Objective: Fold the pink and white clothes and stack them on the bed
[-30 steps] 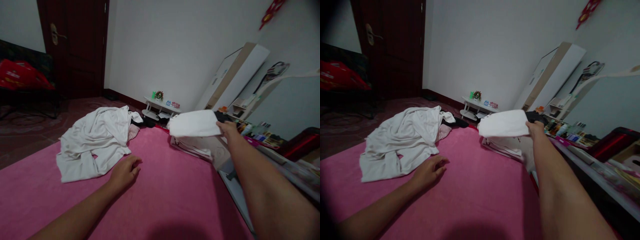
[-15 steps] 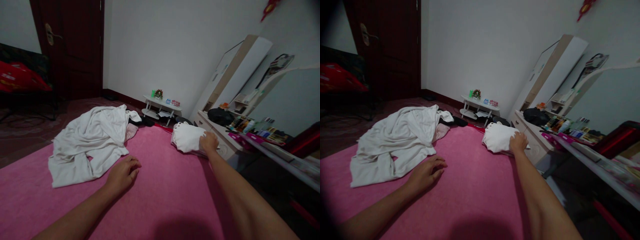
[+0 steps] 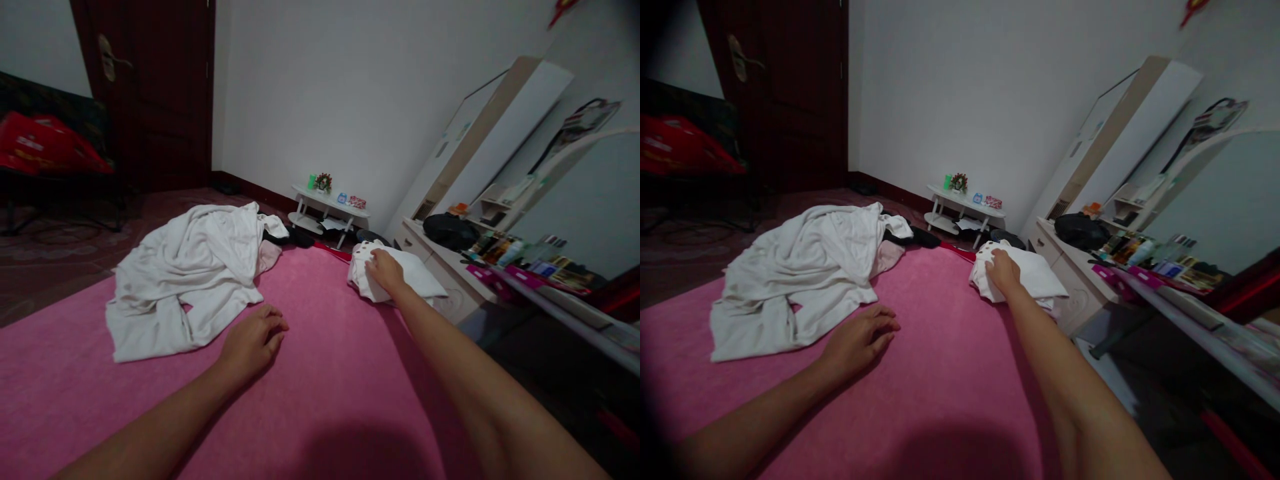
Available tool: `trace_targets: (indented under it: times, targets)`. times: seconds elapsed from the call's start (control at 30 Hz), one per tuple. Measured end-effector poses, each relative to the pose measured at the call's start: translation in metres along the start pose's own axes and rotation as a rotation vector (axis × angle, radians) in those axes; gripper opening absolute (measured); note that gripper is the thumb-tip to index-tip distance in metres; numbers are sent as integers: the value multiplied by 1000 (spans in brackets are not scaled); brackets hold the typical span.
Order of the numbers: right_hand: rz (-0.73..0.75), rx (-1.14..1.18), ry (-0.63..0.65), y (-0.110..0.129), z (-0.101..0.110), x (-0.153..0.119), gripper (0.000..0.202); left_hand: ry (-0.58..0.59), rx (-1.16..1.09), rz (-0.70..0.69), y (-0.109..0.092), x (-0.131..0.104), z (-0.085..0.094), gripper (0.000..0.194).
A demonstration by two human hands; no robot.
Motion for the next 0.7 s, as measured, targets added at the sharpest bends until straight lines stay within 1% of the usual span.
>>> trace_targets:
  times: [0.1,0.13,0.17,0.2,0.23,0.3,0.37,0.43,0.53,0.63,0.7]
  targets:
    - [-148,-57,121,18,-7,17,75,0,3,3,-1,0,0,20]
    - [-175,-74,156,24,-12,20,84,-1,2,8,-1,0,1,20]
    - [-188,-85,181,28,-17,24,88,-1,0,11,-1,0,1,21]
    - [-189,-89,195,32,-23,26,87,-1,-4,14,-1,0,1,21]
    - [-182,-84,199,35,-28,28,82,-4,-9,18,0,0,1,21]
    - [-182,-55,186,36,-36,31,65,-11,-25,20,1,-1,1,21]
    - [-192,-12,151,30,-40,33,48,-17,-41,14,3,-1,1,20]
    - [-204,50,104,17,-38,34,41,-21,-46,10,4,-1,0,19]
    - [-231,182,14,-8,-34,30,35,-21,-42,18,3,-1,0,19]
    - [-274,333,-96,-31,-34,22,34,-11,-41,22,2,-1,0,19]
    - [-310,427,-175,-41,-38,20,36,-9,-41,22,2,0,-1,19]
Point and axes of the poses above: each hand's wrist, its own x-axis towards the middle knuckle, its own z-axis out of the back of the hand, y = z × x, the point moved 1 cm from there along x, towards the middle knuckle, and after that the axes turned 1 degree about -z, right-handed, at the moved point
